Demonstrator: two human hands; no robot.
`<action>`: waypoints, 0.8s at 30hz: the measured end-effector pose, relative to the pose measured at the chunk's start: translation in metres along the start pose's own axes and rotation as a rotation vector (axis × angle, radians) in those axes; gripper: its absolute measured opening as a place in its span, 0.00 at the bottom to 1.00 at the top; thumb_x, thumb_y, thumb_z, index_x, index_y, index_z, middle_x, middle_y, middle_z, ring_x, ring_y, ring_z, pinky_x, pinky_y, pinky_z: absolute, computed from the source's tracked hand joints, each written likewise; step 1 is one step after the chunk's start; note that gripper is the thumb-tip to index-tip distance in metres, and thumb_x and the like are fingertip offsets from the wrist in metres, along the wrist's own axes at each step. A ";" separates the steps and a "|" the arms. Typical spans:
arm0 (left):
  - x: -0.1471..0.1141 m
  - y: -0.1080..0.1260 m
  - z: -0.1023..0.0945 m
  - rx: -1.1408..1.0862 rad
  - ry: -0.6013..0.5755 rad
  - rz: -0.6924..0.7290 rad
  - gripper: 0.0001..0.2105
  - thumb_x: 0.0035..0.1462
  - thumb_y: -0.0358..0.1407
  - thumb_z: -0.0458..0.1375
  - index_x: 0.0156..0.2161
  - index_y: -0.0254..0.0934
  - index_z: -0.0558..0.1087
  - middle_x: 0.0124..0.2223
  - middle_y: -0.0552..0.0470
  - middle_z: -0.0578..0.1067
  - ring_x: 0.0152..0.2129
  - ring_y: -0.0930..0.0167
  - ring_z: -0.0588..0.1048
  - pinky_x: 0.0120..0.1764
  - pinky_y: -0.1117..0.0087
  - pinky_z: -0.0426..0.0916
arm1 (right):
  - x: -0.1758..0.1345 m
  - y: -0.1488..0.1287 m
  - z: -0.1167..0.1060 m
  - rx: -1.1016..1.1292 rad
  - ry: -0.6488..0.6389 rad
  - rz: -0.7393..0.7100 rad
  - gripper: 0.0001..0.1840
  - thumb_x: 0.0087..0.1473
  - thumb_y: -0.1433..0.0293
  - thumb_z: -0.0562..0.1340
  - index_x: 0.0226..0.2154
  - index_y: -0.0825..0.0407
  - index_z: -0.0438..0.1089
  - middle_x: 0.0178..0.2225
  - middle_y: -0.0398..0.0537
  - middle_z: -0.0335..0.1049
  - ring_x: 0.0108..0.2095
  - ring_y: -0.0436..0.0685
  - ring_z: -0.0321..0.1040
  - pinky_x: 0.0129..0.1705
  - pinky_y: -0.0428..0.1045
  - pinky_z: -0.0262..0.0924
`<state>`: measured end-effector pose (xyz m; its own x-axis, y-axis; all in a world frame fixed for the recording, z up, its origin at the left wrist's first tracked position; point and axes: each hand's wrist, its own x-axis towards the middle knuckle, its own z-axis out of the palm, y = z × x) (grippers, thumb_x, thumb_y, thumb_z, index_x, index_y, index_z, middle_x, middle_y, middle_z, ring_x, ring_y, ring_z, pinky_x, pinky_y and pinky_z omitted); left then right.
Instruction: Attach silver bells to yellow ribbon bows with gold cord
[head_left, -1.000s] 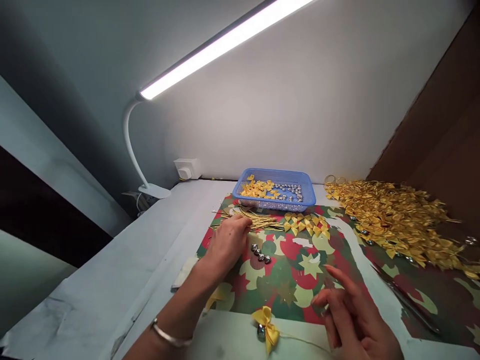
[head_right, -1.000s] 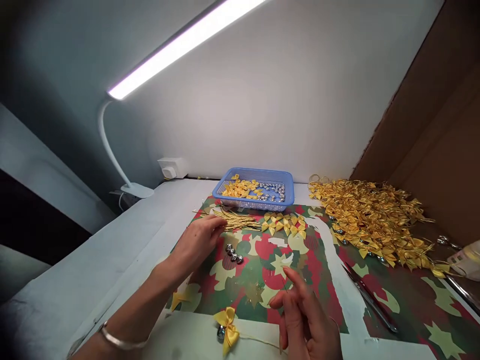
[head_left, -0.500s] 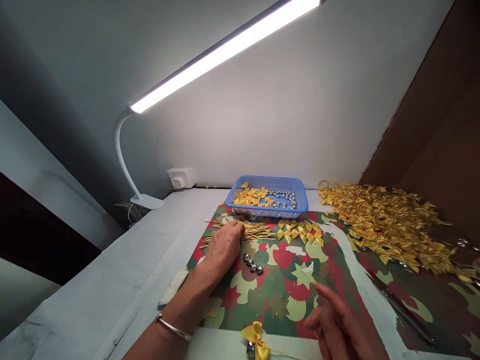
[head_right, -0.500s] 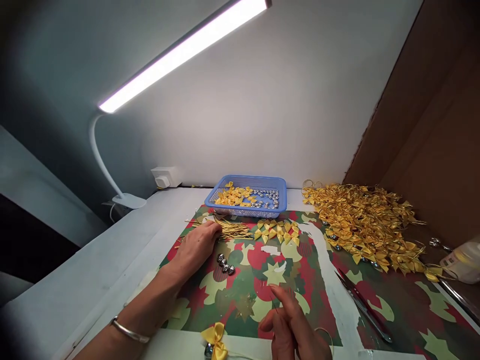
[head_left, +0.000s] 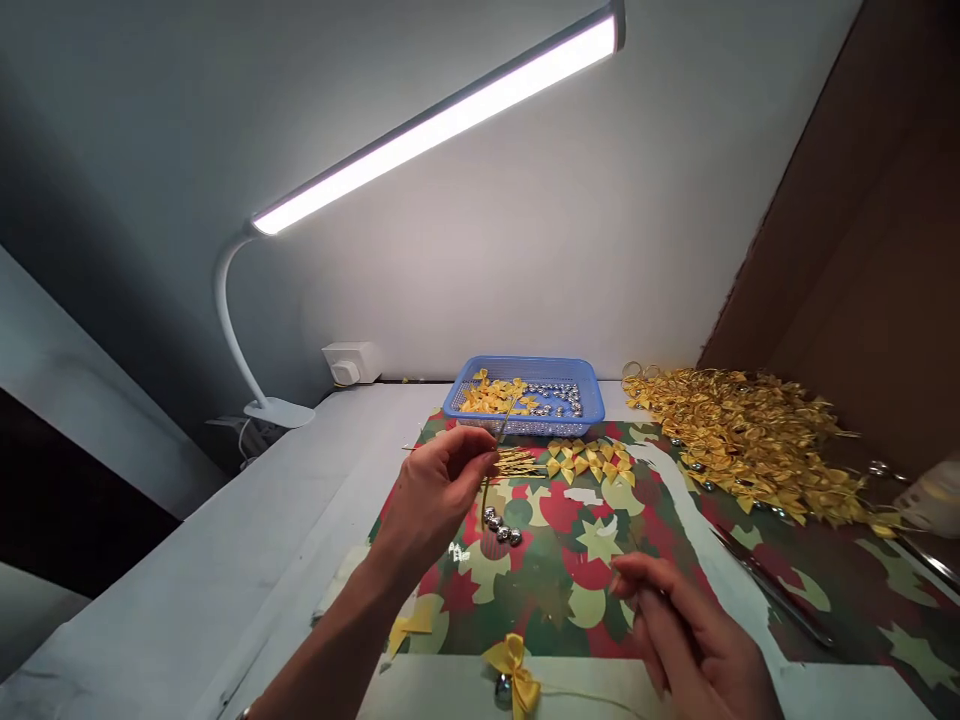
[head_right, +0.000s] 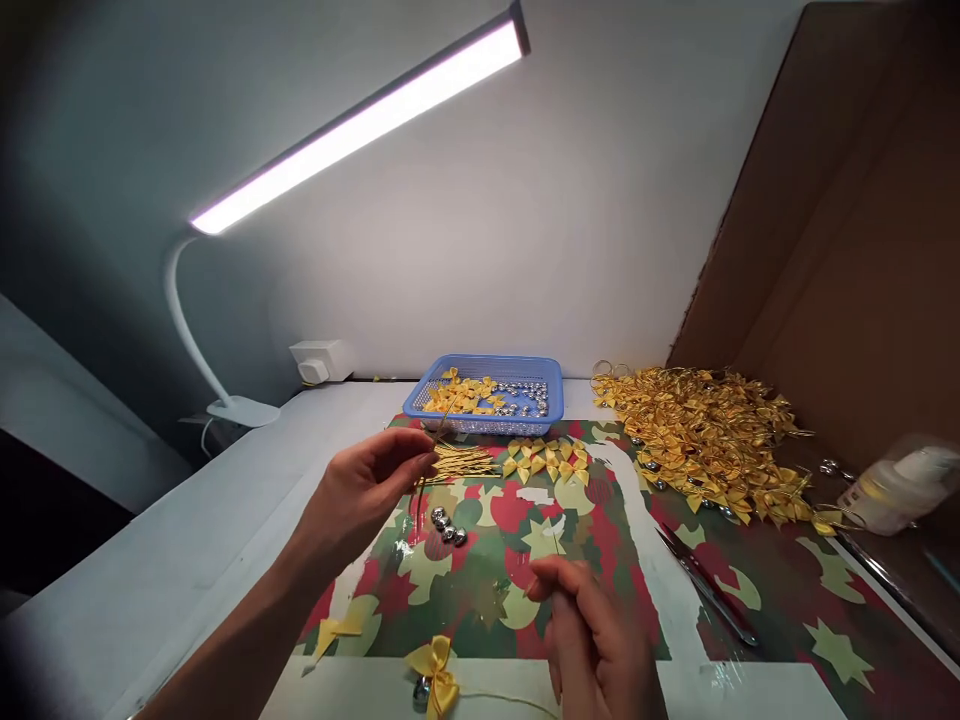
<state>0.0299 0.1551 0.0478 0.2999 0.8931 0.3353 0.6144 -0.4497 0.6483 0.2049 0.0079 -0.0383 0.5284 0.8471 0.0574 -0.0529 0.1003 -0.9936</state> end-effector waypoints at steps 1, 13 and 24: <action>-0.004 0.005 -0.001 -0.026 0.011 0.012 0.05 0.64 0.34 0.56 0.38 0.37 0.74 0.33 0.55 0.80 0.31 0.70 0.80 0.34 0.71 0.76 | 0.001 -0.006 0.001 0.020 -0.011 0.003 0.18 0.56 0.52 0.63 0.39 0.46 0.78 0.33 0.48 0.74 0.18 0.44 0.55 0.17 0.39 0.55; 0.027 -0.034 0.008 0.215 0.059 0.063 0.12 0.65 0.37 0.58 0.51 0.38 0.73 0.53 0.45 0.75 0.43 0.63 0.77 0.44 0.56 0.74 | 0.000 -0.021 0.013 0.029 -0.158 -0.095 0.18 0.56 0.54 0.64 0.37 0.50 0.79 0.28 0.48 0.73 0.23 0.50 0.62 0.21 0.41 0.58; 0.016 -0.012 0.014 0.053 -0.018 0.019 0.09 0.64 0.37 0.58 0.46 0.37 0.75 0.48 0.47 0.78 0.40 0.65 0.78 0.43 0.58 0.75 | -0.003 -0.021 0.008 -0.010 -0.146 -0.058 0.19 0.56 0.53 0.63 0.38 0.49 0.79 0.30 0.49 0.75 0.32 0.54 0.70 0.30 0.43 0.64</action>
<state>0.0375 0.1748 0.0355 0.3246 0.8846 0.3350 0.6461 -0.4660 0.6045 0.1978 0.0074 -0.0164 0.4018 0.9068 0.1279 -0.0171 0.1471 -0.9890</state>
